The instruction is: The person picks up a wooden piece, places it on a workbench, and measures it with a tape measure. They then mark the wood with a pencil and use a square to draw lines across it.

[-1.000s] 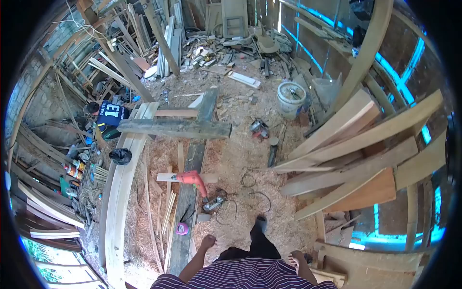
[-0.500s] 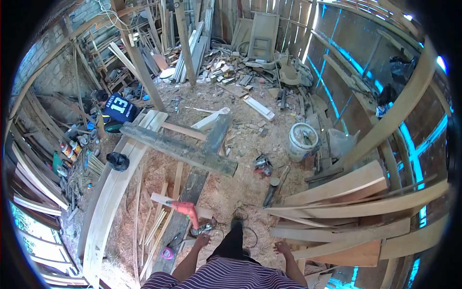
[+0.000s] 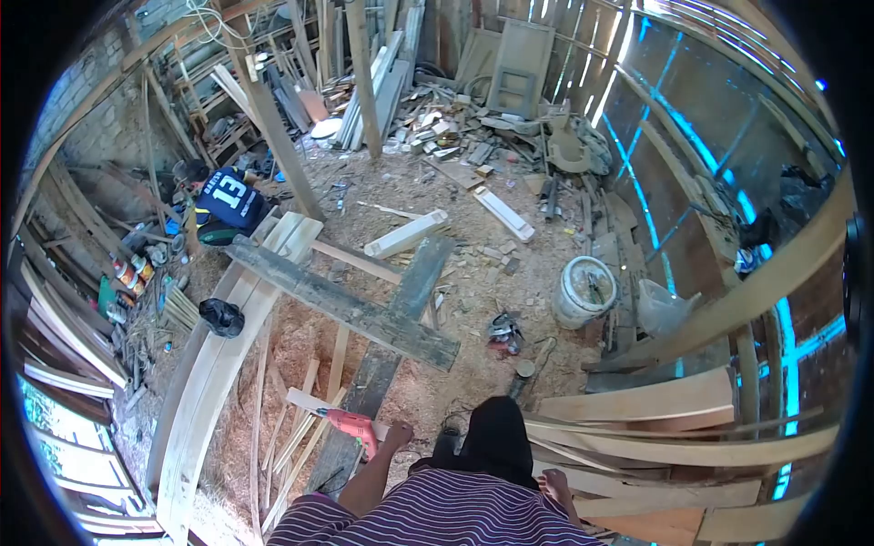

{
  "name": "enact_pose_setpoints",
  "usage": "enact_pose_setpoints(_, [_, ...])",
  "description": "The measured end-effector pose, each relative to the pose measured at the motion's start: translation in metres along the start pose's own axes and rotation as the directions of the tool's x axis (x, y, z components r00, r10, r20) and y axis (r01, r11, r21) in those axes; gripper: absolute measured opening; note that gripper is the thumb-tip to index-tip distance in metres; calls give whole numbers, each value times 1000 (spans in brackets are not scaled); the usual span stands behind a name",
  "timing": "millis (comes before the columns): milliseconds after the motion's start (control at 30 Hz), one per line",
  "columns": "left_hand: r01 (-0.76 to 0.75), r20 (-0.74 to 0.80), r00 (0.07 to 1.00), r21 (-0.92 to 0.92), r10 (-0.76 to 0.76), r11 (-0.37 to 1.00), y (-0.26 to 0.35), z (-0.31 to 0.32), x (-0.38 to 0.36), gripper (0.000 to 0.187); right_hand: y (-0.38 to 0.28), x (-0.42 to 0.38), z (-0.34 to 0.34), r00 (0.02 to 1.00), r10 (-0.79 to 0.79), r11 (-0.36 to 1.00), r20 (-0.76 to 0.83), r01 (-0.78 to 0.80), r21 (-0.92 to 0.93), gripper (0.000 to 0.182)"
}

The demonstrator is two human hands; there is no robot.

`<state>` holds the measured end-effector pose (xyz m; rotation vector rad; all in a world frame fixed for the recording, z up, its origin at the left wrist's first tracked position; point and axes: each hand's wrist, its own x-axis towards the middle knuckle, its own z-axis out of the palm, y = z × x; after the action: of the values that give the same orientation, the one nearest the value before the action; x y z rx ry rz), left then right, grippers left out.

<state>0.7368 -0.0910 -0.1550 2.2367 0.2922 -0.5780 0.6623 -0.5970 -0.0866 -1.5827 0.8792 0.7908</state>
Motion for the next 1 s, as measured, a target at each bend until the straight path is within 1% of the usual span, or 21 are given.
enact_pose_setpoints(33, [11,-5,1000,-4,-11,1000,15,-5,1,34,-16,-1,5,1000,3,1000,8,-3,-10,30])
enact_pose_setpoints(100, [188,-13,979,-320,-203,929,43,-12,5,33,-58,-9,20,995,-57,998,-82,55,-38,18])
enact_pose_setpoints(133, [199,-20,976,-323,-218,925,48,-13,7,33,-59,5,16,999,-24,995,-42,20,-99,30])
enact_pose_setpoints(233, [236,106,972,-419,-211,877,64,-25,12,27,-52,43,5,999,-46,995,8,46,-90,28])
enact_pose_setpoints(300, [292,134,951,-675,-277,677,85,-27,15,23,-40,76,-7,998,-58,996,35,61,-66,27])
enact_pose_setpoints(367, [316,160,943,-702,-292,638,84,-24,27,24,-89,54,-10,996,-80,965,45,89,-245,24])
enact_pose_setpoints(433, [348,190,930,-724,-314,595,93,-27,45,25,-97,80,-17,992,-107,928,70,124,-352,23])
enact_pose_setpoints(467, [297,116,942,-720,-314,627,106,-33,52,25,-93,106,-24,984,-147,868,106,179,-464,23])
enact_pose_setpoints(500, [252,46,948,-710,-314,657,116,-35,58,25,-81,135,-32,959,-227,732,172,284,-620,23])
enact_pose_setpoints(567, [256,35,940,-727,-338,638,143,-46,83,28,-29,215,-50,806,-447,240,389,526,-816,22])
enact_pose_setpoints(600, [234,22,955,-664,-295,710,157,-51,98,29,-20,240,-52,642,-579,-67,504,578,-813,22])
enact_pose_setpoints(667, [226,25,965,-595,-262,772,184,-52,119,30,-46,265,-78,741,-406,-94,536,549,-831,21])
enact_pose_setpoints(733, [361,190,932,-507,-308,783,201,-59,155,31,-129,265,-80,864,-73,-153,499,484,-861,24])
enact_pose_setpoints(767, [367,207,930,-499,-303,785,217,-60,165,31,-165,259,-82,871,-68,-141,486,474,-869,24])
enact_pose_setpoints(800, [349,206,937,-490,-283,799,236,-64,182,30,-209,263,-78,941,-129,364,311,337,-868,21])
enact_pose_setpoints(833, [323,195,946,-489,-259,810,256,-69,205,30,-256,271,-73,986,-106,773,127,162,-614,20])
enact_pose_setpoints(867, [314,192,949,-494,-251,811,265,-71,228,30,-286,273,-73,1000,3,984,-15,-6,-180,20])
enact_pose_setpoints(900, [222,130,975,-440,-183,870,264,-73,248,30,-300,314,-92,982,-158,896,104,187,-404,19])
enact_pose_setpoints(933, [132,77,991,-373,-111,918,263,-78,258,30,-335,314,-93,993,-115,947,39,121,-299,19])
enact_pose_setpoints(967, [134,79,991,-368,-112,920,270,-87,265,30,-373,309,-91,997,-69,986,-38,63,-154,19])
enact_pose_setpoints(1000, [147,3,986,-485,-166,862,281,-95,275,30,-407,305,-91,994,-44,998,-97,41,-39,18])
